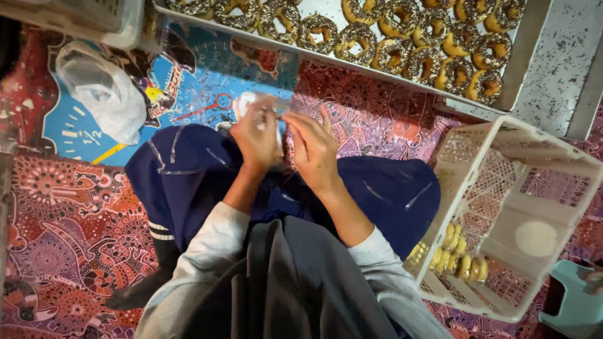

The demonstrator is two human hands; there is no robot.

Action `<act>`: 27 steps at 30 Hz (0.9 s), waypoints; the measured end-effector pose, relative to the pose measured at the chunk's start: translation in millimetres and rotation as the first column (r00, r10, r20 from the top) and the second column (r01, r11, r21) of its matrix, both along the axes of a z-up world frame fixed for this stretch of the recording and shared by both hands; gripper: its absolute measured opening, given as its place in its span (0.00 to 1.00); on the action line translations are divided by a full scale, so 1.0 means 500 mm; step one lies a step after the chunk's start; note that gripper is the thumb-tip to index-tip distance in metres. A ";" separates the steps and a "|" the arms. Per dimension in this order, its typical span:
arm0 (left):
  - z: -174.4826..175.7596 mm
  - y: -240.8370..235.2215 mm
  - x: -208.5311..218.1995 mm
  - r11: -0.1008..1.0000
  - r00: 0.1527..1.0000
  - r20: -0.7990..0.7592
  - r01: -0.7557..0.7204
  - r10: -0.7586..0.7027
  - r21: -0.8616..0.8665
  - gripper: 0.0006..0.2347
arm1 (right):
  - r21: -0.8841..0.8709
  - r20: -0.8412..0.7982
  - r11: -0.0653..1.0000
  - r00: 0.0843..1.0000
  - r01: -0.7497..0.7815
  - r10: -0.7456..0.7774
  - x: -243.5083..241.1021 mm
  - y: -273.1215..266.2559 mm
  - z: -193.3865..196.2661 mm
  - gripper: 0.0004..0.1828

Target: The person sits on a mat and repeatedly picks donuts from a metal tray, places them into small clear plastic bags, and sets the filled bags into a white plastic crate. The person handles both plain and sprinkled donuts throughout the clip.

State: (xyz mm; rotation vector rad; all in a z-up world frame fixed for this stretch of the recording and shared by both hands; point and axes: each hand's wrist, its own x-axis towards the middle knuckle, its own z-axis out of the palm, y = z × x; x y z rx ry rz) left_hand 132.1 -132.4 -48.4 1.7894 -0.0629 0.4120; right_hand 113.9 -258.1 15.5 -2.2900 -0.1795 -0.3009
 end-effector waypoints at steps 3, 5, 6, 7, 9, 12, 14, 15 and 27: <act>0.039 -0.027 -0.035 0.964 0.970 0.069 0.220 -0.232 0.149 0.13 | -0.069 -0.058 0.997 0.998 0.025 -0.029 0.019 -0.031 0.018 0.25; 0.066 -0.044 -0.029 0.967 0.968 0.033 0.249 -0.248 -0.059 0.17 | -0.037 -0.068 0.999 0.998 -0.005 0.002 0.043 -0.058 0.014 0.30; 0.076 -0.053 -0.017 0.942 0.984 -0.002 0.169 -0.177 -0.289 0.22 | -0.021 -0.069 0.998 0.996 -0.051 0.050 0.053 -0.073 0.010 0.30; 0.082 -0.060 -0.007 0.863 0.991 -0.058 0.074 -0.118 -0.500 0.27 | -0.003 -0.074 0.995 0.993 -0.096 0.096 0.056 -0.086 0.005 0.30; 0.079 -0.061 0.044 0.470 0.959 -0.189 -0.071 -0.209 -0.880 0.22 | 0.138 -0.120 0.950 0.947 -0.281 0.297 0.066 -0.113 0.001 0.26; 0.056 -0.046 0.123 0.142 0.929 -0.072 -0.021 -0.363 -0.990 0.11 | 0.163 -0.526 0.980 0.830 -0.116 0.186 0.143 -0.181 0.005 0.18; 0.045 -0.035 0.161 0.118 0.921 -0.031 0.016 -0.389 -0.993 0.07 | -0.020 -0.656 0.975 0.733 0.223 -0.181 0.244 -0.265 0.001 0.21; 0.042 -0.027 0.171 0.135 0.924 -0.078 -0.029 -0.374 -0.990 0.07 | 0.243 -0.475 0.863 0.830 0.443 -0.292 0.318 -0.317 -0.016 0.31; 0.053 0.036 0.205 -0.269 0.919 -0.154 -0.262 -0.364 -0.927 0.22 | 0.159 0.041 0.948 0.958 0.274 -0.283 0.557 -0.572 -0.099 0.40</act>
